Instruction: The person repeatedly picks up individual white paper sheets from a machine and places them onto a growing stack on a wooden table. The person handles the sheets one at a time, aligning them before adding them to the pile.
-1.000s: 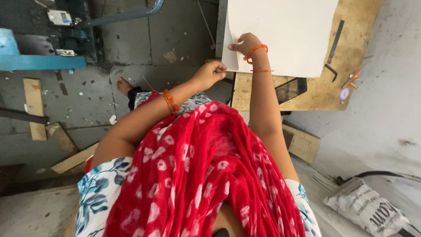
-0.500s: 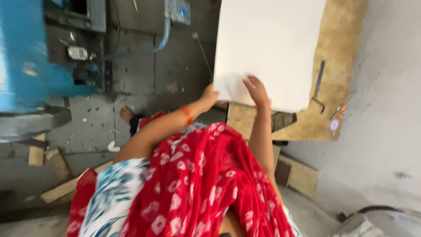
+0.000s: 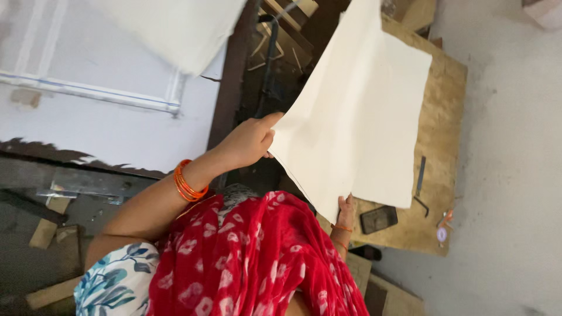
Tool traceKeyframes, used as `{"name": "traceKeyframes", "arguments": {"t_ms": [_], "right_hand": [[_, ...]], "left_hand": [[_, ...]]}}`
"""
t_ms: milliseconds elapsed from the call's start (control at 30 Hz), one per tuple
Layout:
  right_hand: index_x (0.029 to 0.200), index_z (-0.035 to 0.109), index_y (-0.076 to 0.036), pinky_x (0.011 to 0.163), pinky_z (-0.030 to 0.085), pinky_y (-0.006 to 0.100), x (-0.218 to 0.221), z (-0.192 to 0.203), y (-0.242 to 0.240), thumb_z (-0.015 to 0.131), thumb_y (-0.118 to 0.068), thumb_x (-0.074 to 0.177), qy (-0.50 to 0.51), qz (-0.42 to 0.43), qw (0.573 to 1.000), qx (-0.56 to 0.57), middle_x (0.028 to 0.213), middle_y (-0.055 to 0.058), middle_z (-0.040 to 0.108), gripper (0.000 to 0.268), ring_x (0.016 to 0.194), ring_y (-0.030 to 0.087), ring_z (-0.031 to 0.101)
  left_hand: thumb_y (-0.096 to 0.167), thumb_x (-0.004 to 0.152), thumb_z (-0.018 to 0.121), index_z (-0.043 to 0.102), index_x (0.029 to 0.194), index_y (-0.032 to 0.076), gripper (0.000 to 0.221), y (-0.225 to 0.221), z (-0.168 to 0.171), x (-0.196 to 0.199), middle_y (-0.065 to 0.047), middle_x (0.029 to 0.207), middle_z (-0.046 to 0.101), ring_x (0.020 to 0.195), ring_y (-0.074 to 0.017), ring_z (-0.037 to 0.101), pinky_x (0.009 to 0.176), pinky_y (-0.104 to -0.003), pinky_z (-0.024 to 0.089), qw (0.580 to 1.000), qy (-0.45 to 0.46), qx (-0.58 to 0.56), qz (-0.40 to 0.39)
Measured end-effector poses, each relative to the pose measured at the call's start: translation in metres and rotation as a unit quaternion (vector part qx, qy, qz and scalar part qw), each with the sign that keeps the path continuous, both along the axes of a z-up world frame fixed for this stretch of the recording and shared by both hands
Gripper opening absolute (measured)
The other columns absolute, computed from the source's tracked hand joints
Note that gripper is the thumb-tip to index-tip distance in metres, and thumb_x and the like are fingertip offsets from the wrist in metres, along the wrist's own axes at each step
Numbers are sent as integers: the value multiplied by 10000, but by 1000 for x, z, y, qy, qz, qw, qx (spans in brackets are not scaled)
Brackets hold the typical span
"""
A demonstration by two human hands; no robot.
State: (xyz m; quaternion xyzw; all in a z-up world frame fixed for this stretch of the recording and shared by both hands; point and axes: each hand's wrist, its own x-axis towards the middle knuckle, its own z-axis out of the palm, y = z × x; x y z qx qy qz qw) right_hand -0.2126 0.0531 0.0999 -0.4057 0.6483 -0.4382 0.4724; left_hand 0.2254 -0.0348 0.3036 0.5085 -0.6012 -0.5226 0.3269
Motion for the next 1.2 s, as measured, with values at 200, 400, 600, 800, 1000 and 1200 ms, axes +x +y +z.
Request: {"name": "traceKeyframes", "arguments": {"t_ms": [200,400,600,800,1000,1200], "right_hand": [[1561,325,0,1020,510,374,117,73,-119,504,-85,1001,-152,61,973,-163,1449,172,535,594,1218,266,582],[1509,403,48,1018,526,362,243,120,-212,480,-44,971,-157,187,955,-169,1370,169,588,552,1198,244,610],[1333,564,100,818,559,306,385,55,-274,581,-15,965,8,276,956,-103,1094,134,706,386,919,188,667],[1437,452,-35,625,589,322,409,10,-259,614,-92,936,32,350,932,84,939,152,737,529,708,216,702],[1395,541,10,703,608,317,350,21,-243,588,-171,993,28,309,949,48,1015,148,740,444,800,194,728],[1310,615,18,747,605,354,239,28,-237,655,-223,979,79,130,988,-9,1037,178,735,411,850,248,730]], "left_hand": [[56,1037,439,471,1457,-22,428,5,31,164,-86,976,736,712,-137,729,606,-265,615,975,117,-94,165],[108,990,703,682,987,-13,123,-19,-89,342,-46,863,687,672,-92,615,583,-240,529,884,103,-150,431],[204,839,849,695,863,-16,269,-21,-279,438,-168,882,701,790,-327,640,740,-458,510,785,-152,-90,593],[190,810,821,780,960,45,213,30,-365,485,-177,981,748,876,-377,720,739,-483,575,721,-246,98,641],[249,789,886,766,974,43,302,50,-371,507,-179,997,748,894,-345,724,763,-446,572,716,-183,180,649],[74,937,771,528,1449,30,568,66,-373,498,-248,1382,545,1269,-400,577,1041,-439,508,687,-231,119,678]]}}
